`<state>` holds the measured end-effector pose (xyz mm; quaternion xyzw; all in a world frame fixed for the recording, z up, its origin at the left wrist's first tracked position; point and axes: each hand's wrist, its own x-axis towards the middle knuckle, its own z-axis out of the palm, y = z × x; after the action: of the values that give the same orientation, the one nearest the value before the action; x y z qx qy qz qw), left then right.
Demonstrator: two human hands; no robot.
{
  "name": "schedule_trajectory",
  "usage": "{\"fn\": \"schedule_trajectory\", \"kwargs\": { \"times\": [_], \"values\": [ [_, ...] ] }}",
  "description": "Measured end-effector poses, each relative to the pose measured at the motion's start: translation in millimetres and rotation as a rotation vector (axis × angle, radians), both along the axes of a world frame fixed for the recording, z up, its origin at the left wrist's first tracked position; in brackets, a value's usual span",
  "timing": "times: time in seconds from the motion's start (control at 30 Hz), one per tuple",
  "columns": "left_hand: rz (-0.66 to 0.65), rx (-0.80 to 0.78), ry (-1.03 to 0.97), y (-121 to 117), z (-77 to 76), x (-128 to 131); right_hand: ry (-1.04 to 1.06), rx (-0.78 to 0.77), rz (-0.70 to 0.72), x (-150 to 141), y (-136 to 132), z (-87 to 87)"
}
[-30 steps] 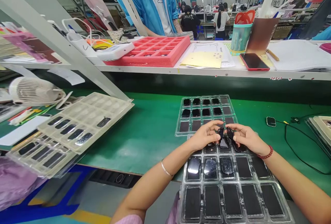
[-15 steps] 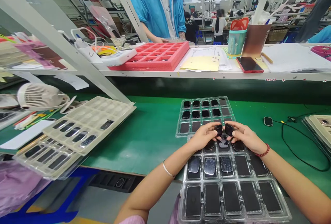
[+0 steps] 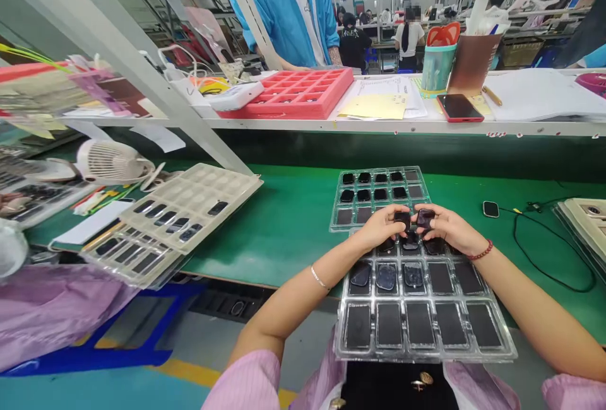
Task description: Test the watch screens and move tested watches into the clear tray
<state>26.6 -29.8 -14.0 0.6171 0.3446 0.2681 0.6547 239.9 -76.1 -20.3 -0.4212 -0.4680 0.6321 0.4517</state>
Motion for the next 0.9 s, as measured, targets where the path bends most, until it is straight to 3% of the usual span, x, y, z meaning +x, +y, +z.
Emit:
{"fn": "schedule_trajectory", "kwargs": {
  "times": [0.13,0.27,0.37,0.47,0.6,0.67,0.77,0.9],
  "values": [
    [0.023,0.012,0.068,0,3.8,-7,-0.133,0.008,-0.170,19,-3,9.1],
    [0.019,0.073,0.218,-12,14.7,-13,-0.612,0.193,-0.287,41,-34,17.9],
    [-0.124,0.316,0.296,-35,19.6,2,-0.886,0.281,-0.227,45,-68,17.5],
    [-0.268,0.604,0.388,-59,14.5,31,-1.076,0.359,-0.148,40,-95,8.8],
    [-0.291,0.856,0.515,-69,7.2,51,-1.271,0.472,-0.242,38,-121,-5.9],
    [-0.277,0.884,0.531,-66,10.3,37,-1.275,0.472,-0.295,42,-137,-12.4],
    [-0.232,0.897,0.567,-62,17.0,-15,-1.287,0.410,-0.295,52,-163,-24.8],
    [0.060,0.807,0.801,-77,5.2,-101,-1.249,0.331,-0.247,55,-187,-44.6]
  ]
}}
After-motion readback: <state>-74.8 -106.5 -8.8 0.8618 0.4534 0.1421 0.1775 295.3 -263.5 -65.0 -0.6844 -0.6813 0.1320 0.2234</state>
